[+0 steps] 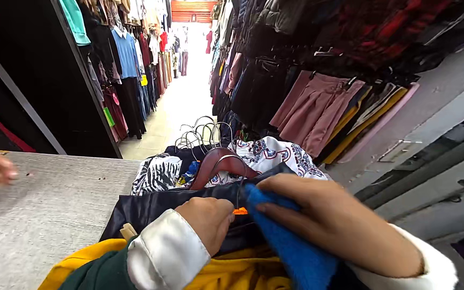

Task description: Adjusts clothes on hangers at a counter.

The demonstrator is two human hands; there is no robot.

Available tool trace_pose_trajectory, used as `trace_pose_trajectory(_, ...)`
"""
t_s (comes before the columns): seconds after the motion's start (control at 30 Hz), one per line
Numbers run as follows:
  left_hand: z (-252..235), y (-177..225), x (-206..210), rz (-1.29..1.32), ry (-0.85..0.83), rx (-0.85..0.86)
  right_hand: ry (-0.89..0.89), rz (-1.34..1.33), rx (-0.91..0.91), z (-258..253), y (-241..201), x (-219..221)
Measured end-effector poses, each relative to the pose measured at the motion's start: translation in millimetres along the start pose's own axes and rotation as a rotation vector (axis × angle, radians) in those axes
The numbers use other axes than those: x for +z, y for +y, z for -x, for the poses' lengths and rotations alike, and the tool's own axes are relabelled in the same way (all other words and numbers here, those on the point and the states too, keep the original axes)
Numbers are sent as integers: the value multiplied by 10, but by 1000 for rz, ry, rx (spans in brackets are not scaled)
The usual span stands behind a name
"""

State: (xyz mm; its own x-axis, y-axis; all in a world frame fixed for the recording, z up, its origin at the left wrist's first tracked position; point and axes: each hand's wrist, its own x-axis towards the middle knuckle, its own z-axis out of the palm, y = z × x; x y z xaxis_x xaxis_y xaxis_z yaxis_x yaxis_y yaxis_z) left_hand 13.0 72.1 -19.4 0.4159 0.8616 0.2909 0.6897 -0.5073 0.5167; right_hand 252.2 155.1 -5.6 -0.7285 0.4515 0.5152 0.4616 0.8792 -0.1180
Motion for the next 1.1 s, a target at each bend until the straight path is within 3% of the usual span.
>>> trace_pose_trajectory(0.13,-77,51,-42,120,-42,-116,172,-3,156,19,-2,-220)
trace_pose_trajectory(0.23,-108,90,-122,160,-134,-222,-77,-137,107,34,22,20)
trace_pose_trajectory(0.3,-73,36,-34,131,7,-157,-212,-173,65,-6,19,186)
trace_pose_trajectory(0.4,-62,-13,67,96,228,13,-202,-236,-34,-112,-13,232)
trace_pose_trajectory(0.57,-30,43,-41,86,218,24,-169,-232,-64,-157,-59,170)
trace_pose_trajectory(0.73,-69,-4,-35,83,209,7,15,-275,11,-136,-84,-61)
trace_pose_trajectory(0.9,-62,-19,26,66,244,57,-126,-269,-64,-161,-34,149)
trace_pose_trajectory(1.03,-51,-22,65,53,234,25,201,-227,65,-109,69,142)
trace_pose_trajectory(1.1,2,63,137,-15,298,112,292,-250,97,-111,33,130)
